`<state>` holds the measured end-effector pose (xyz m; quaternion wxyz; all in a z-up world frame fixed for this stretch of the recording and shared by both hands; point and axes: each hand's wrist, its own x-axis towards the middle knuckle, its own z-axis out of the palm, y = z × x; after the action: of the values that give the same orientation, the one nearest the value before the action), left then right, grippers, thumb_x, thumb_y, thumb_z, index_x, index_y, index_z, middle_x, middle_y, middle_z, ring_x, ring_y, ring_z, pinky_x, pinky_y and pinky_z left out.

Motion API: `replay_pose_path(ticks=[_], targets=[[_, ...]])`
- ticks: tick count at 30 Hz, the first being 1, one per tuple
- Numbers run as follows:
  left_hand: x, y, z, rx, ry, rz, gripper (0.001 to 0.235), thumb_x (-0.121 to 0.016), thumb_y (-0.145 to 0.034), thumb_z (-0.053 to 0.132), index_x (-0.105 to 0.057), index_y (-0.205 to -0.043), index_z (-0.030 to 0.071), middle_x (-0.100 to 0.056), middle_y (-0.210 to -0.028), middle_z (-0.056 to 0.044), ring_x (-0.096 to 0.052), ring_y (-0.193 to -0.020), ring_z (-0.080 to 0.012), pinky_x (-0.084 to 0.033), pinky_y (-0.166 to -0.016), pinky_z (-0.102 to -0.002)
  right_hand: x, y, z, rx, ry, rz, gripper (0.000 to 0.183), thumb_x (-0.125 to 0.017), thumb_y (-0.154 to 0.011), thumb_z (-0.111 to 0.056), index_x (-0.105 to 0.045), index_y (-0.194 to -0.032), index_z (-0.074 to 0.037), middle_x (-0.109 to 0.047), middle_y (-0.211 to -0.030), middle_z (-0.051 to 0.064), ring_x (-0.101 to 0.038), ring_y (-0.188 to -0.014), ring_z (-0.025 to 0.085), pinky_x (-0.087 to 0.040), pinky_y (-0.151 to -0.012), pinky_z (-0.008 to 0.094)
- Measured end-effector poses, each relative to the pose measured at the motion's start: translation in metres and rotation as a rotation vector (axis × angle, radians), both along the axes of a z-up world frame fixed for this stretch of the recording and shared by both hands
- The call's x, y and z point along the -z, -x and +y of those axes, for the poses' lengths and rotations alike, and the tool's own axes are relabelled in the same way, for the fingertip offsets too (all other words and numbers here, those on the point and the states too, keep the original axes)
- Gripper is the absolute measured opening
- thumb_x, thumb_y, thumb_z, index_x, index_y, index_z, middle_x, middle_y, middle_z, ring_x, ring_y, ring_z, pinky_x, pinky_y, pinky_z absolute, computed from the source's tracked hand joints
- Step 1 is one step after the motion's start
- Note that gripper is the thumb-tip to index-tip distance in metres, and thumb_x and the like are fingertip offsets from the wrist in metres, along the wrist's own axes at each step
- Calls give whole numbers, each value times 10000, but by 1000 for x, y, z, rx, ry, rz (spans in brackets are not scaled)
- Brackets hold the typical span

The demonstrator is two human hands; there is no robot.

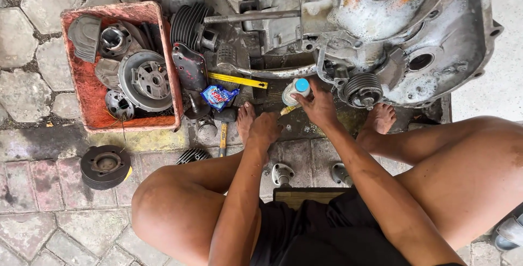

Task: Cleaning a motorcycle engine casing using a brush and cleaning fluid

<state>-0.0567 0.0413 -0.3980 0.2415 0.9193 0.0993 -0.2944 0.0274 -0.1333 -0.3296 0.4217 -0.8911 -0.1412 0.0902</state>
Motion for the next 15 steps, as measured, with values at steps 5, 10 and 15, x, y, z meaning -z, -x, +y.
replay_pose_path(ticks=[5,10,15], targets=[[-1,-2,0,-18,14,-24,291,-717,-853,381,-781,-1032,161,-733,-796,-139,-762,-781,-355,-641,-560,-505,-7,-2,8,12,110,-9,559,-758,-905,-393,-581,-1308,-48,-684,-777,298,-714,-728,485,-554,-612,603],[-19,-7,-11,-25,-82,-45,295,-716,-832,401,-791,-993,165,-715,-802,-141,-766,-805,-356,-633,-590,-522,-13,-2,12,25,138,-41,594,-744,-915,-380,-565,-1336,0,-669,-773,305,-698,-730,520,-534,-619,629],[-48,-8,-11,-32,-147,-143,177,-770,-817,236,-815,-914,94,-743,-735,-166,-756,-710,-366,-622,-514,-516,14,-6,8,-12,134,-63,561,-755,-918,-398,-581,-1363,-104,-711,-780,182,-733,-738,406,-583,-639,550]])
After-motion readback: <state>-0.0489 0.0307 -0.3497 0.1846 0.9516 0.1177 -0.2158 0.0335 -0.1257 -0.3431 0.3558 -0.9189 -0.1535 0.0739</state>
